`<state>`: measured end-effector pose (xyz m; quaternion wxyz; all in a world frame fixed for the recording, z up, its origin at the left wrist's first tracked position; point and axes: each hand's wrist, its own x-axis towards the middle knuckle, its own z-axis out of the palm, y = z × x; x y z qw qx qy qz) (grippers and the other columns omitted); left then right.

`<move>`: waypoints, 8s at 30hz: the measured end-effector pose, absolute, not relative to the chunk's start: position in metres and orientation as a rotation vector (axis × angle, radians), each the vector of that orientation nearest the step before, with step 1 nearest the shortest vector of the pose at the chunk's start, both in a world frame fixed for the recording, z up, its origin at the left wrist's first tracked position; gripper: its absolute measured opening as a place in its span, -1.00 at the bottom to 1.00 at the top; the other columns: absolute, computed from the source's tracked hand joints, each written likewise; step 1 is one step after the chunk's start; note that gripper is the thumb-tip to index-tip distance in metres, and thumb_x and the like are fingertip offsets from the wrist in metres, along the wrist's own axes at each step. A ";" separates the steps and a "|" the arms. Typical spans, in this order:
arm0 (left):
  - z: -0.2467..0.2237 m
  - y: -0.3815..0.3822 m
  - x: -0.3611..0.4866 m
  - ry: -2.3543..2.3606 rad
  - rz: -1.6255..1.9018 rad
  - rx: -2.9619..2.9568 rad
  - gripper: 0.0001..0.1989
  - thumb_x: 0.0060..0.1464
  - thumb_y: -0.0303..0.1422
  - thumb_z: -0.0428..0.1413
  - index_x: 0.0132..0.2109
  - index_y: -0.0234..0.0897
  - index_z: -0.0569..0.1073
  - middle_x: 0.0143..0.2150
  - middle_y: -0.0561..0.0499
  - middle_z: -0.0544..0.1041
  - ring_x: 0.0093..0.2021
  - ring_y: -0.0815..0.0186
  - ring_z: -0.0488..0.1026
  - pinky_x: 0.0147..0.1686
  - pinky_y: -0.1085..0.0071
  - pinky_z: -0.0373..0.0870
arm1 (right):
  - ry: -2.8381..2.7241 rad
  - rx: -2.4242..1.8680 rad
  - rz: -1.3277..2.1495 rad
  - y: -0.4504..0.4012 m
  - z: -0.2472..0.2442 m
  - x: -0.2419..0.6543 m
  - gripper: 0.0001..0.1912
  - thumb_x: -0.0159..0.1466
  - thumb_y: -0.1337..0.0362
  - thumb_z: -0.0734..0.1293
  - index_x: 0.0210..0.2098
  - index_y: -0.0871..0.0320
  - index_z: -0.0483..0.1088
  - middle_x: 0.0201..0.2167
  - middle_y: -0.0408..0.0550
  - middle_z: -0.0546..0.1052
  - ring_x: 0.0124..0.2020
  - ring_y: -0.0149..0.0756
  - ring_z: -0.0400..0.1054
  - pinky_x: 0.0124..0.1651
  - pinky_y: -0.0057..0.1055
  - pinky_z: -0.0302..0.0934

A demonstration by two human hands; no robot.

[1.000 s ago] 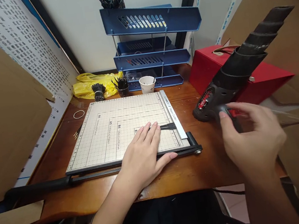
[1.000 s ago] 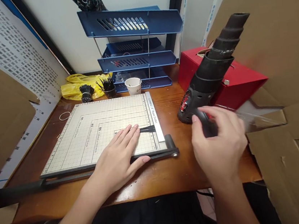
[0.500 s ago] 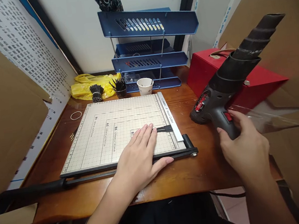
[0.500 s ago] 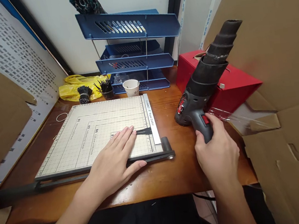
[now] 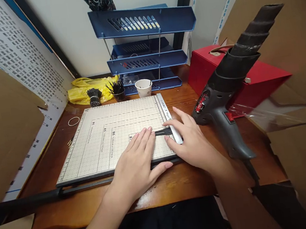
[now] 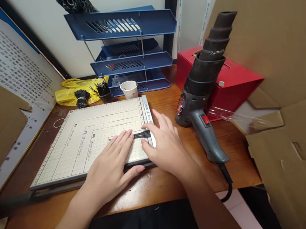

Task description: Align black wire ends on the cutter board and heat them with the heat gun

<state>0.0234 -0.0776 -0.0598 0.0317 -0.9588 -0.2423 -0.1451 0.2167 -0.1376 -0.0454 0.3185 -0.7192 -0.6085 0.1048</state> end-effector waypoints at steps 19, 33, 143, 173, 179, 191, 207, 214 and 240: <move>-0.058 -0.078 0.025 -0.754 -0.440 -2.950 -0.09 0.37 0.19 -0.23 0.39 -0.64 0.23 0.43 -0.43 0.24 0.45 -0.06 0.19 0.40 -0.04 0.23 | -1.544 -1.963 0.272 -0.117 -0.043 0.219 -0.82 0.32 0.22 0.25 -0.23 0.10 0.48 0.36 0.10 0.30 0.41 0.00 0.14 0.37 0.07 0.07; -0.059 -0.079 0.024 -0.777 -0.430 -2.951 -0.08 0.36 0.20 -0.24 0.38 -0.63 0.26 0.43 -0.39 0.25 0.45 -0.06 0.20 0.40 -0.03 0.22 | -1.466 -2.123 0.062 -0.102 -0.040 0.207 -0.90 0.15 0.28 0.34 -0.48 0.14 0.45 0.14 0.02 0.53 0.15 0.10 0.38 0.22 0.10 0.23; -0.059 -0.081 0.025 -0.800 -0.412 -2.946 -0.06 0.35 0.22 -0.24 0.39 -0.62 0.23 0.45 -0.38 0.21 0.47 -0.05 0.15 0.41 -0.01 0.19 | -1.343 -1.831 0.407 -0.117 -0.058 0.214 -0.45 0.33 0.20 0.23 0.29 0.02 0.12 0.25 0.13 0.44 0.27 0.04 0.35 0.29 0.14 0.23; -0.002 0.033 0.085 -0.892 0.038 -3.808 -0.88 0.10 -0.38 0.25 -0.25 -0.29 0.69 -0.38 0.02 0.65 -0.38 0.32 0.51 -0.37 0.46 0.31 | -1.275 -1.702 0.442 -0.135 -0.066 0.214 -0.32 0.20 0.31 0.31 0.31 0.01 0.17 0.33 0.01 0.35 0.36 -0.02 0.23 0.42 0.12 0.14; 0.003 0.032 0.092 -0.849 0.101 -3.679 -0.93 0.07 -0.37 0.30 -0.31 -0.24 0.70 -0.46 0.08 0.62 -0.45 0.37 0.46 -0.38 0.46 0.27 | -1.229 -1.730 0.428 -0.135 -0.067 0.213 -0.27 0.21 0.30 0.33 0.35 -0.03 0.12 0.33 -0.01 0.36 0.34 -0.02 0.26 0.38 0.14 0.17; 0.004 0.030 0.094 -0.750 0.139 -3.542 -0.94 0.09 -0.37 0.30 -0.29 -0.17 0.70 -0.43 0.09 0.63 -0.41 0.34 0.49 -0.38 0.42 0.21 | -1.239 -1.751 0.420 -0.134 -0.067 0.211 -0.28 0.25 0.23 0.34 0.36 -0.04 0.09 0.34 -0.02 0.35 0.34 -0.02 0.26 0.39 0.16 0.15; 0.008 0.026 0.093 -0.651 0.134 -3.475 -0.88 0.08 -0.41 0.23 -0.29 -0.15 0.68 -0.39 0.05 0.64 -0.38 0.29 0.50 -0.36 0.39 0.21 | -1.238 -1.722 0.419 -0.135 -0.066 0.211 -0.31 0.26 0.23 0.35 0.34 -0.02 0.12 0.33 0.06 0.36 0.33 0.04 0.27 0.37 0.20 0.14; 0.014 0.004 0.098 -0.529 0.227 -3.174 -0.83 0.15 -0.48 0.12 -0.33 -0.25 0.61 -0.32 -0.06 0.63 -0.38 0.23 0.47 -0.45 0.34 0.09 | -1.231 -1.725 0.415 -0.135 -0.068 0.213 -0.32 0.26 0.23 0.35 0.34 -0.01 0.14 0.32 0.05 0.37 0.32 0.03 0.28 0.36 0.15 0.18; 0.014 -0.039 0.064 -1.109 -0.999 -4.178 -0.86 0.26 -0.35 0.21 -0.23 -0.23 0.68 -0.24 0.02 0.70 -0.16 0.25 0.62 -0.06 0.34 0.51 | -0.988 -1.334 0.721 -0.147 -0.017 0.218 -0.88 0.25 0.14 0.49 -0.40 -0.02 0.66 -0.33 -0.10 0.58 -0.26 -0.32 0.48 -0.20 -0.39 0.42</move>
